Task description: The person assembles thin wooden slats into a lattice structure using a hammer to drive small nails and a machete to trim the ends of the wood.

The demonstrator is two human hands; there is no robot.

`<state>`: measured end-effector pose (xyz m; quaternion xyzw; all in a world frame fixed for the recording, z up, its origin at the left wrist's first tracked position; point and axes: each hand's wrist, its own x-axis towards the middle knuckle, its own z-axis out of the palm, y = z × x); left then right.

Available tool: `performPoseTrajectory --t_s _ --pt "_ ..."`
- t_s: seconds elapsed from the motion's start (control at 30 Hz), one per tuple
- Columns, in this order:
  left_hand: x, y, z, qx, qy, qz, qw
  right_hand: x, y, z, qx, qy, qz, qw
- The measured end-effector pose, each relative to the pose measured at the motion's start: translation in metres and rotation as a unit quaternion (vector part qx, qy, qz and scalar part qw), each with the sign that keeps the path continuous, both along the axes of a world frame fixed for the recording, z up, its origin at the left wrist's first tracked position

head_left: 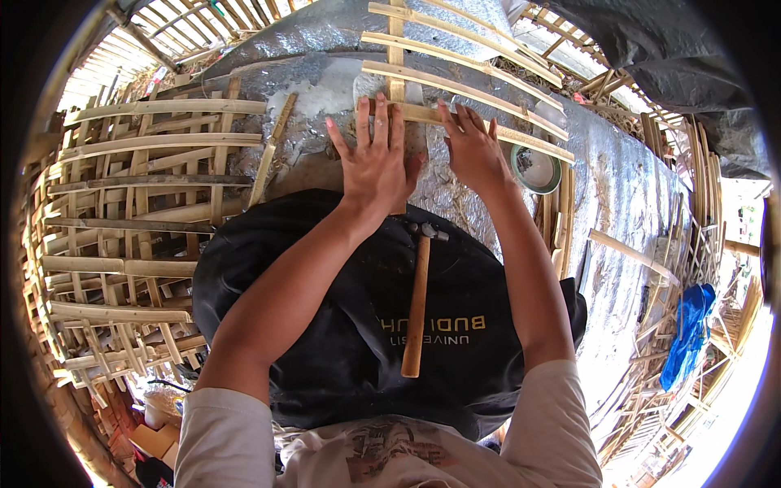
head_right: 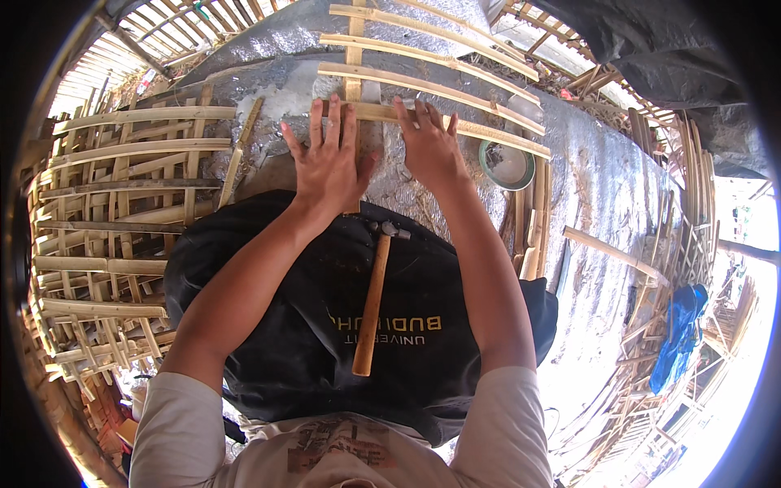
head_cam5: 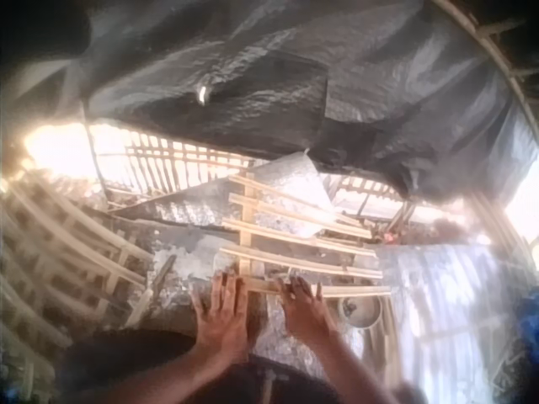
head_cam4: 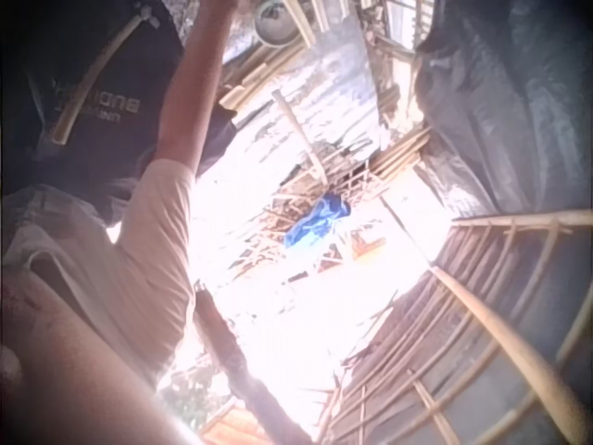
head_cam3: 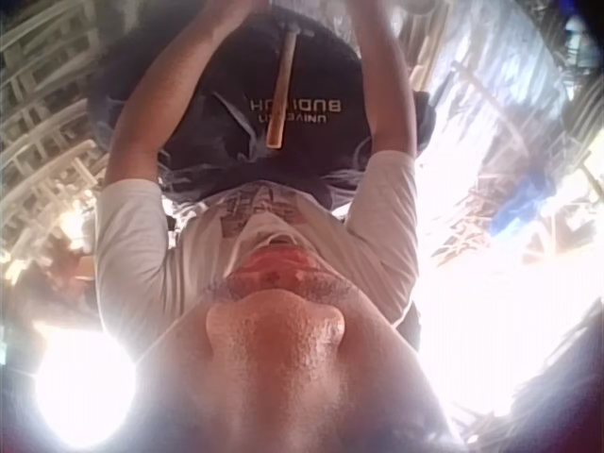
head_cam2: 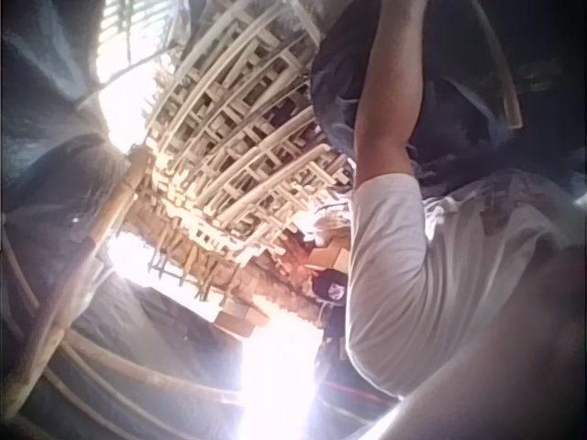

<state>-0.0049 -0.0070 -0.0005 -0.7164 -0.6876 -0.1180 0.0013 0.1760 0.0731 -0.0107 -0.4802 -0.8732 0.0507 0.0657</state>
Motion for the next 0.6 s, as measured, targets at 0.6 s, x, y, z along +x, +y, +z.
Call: performPoseTrajectory --t_s 0.6 --pt "-0.002 -0.001 0.002 -0.005 -0.047 0.001 0.999 -0.032 -0.031 0.02 -0.054 0.012 0.042 0.998"
